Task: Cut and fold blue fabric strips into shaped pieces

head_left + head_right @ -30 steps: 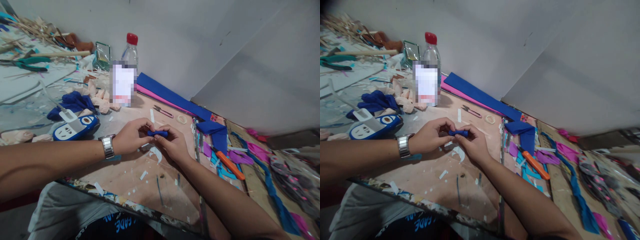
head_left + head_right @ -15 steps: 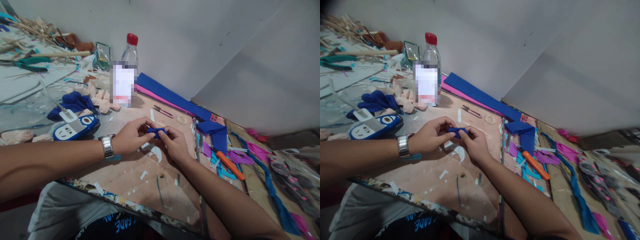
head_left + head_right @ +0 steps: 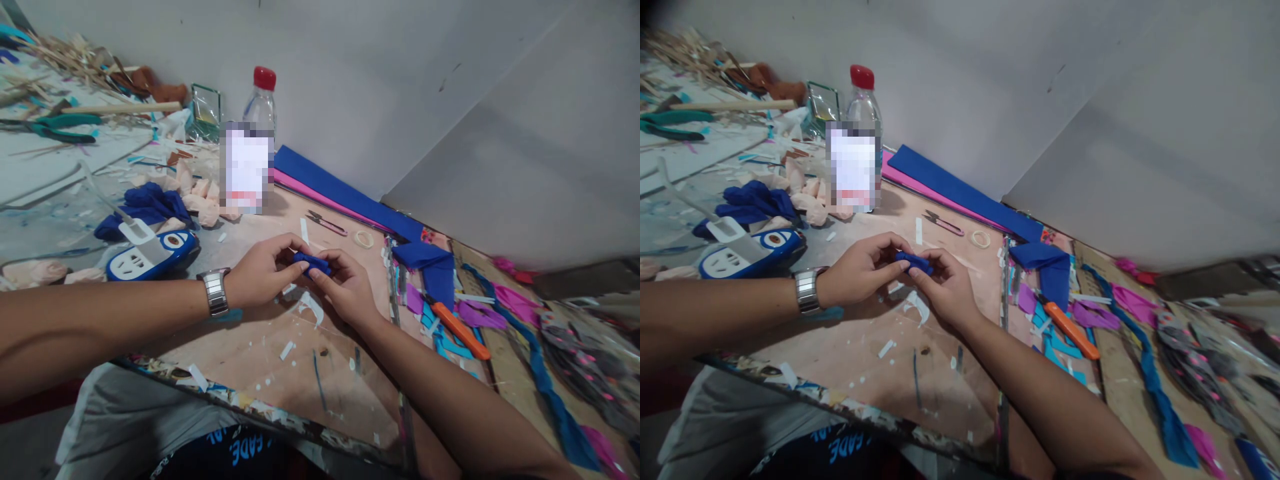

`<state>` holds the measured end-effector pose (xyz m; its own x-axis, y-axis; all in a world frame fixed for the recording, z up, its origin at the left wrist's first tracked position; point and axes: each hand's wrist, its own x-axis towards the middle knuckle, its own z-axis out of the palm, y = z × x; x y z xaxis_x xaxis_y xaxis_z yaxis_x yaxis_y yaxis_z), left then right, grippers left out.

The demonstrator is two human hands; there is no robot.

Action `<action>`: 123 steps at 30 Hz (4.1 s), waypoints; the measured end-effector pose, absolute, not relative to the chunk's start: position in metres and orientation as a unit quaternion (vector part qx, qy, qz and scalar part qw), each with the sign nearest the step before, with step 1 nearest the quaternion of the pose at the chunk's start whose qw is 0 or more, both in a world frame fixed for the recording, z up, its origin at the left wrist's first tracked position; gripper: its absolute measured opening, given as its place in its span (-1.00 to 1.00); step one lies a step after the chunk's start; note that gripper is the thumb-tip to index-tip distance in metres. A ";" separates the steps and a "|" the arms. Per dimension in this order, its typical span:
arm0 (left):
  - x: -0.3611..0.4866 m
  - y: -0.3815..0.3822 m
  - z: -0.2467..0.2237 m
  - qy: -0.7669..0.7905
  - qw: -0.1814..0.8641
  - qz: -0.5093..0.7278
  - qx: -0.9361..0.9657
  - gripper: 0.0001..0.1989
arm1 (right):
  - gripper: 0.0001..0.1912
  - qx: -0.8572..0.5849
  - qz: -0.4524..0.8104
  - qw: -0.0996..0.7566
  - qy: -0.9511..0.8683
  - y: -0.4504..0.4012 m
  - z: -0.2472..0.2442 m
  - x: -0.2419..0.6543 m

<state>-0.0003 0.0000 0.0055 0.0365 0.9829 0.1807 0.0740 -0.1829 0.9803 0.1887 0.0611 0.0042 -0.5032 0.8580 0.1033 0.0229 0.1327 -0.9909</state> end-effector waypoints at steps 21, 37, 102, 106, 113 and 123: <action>0.000 -0.001 0.008 0.458 0.492 0.517 0.530 -0.77 | -0.79 -0.258 0.313 0.393 -0.825 0.065 0.012 0.196; 0.001 0.000 0.006 0.446 0.531 0.520 0.498 -0.72 | -0.94 -0.230 0.240 0.401 -0.853 0.065 0.012 0.194; 0.000 0.002 0.005 0.482 0.432 0.460 0.608 -0.80 | -0.48 -0.363 0.617 0.413 -0.563 0.064 0.011 0.189; 0.000 0.000 0.007 0.472 0.431 0.453 0.622 -0.77 | -0.49 -0.361 0.601 0.415 -0.580 0.064 0.011 0.189; -0.001 -0.001 0.008 0.502 0.407 0.424 0.635 -0.73 | -0.51 -0.361 0.607 0.408 -0.579 0.065 0.009 0.188; 0.000 0.000 0.009 0.524 0.392 0.411 0.634 -0.77 | -0.66 -0.362 0.659 0.320 -0.577 0.061 0.010 0.188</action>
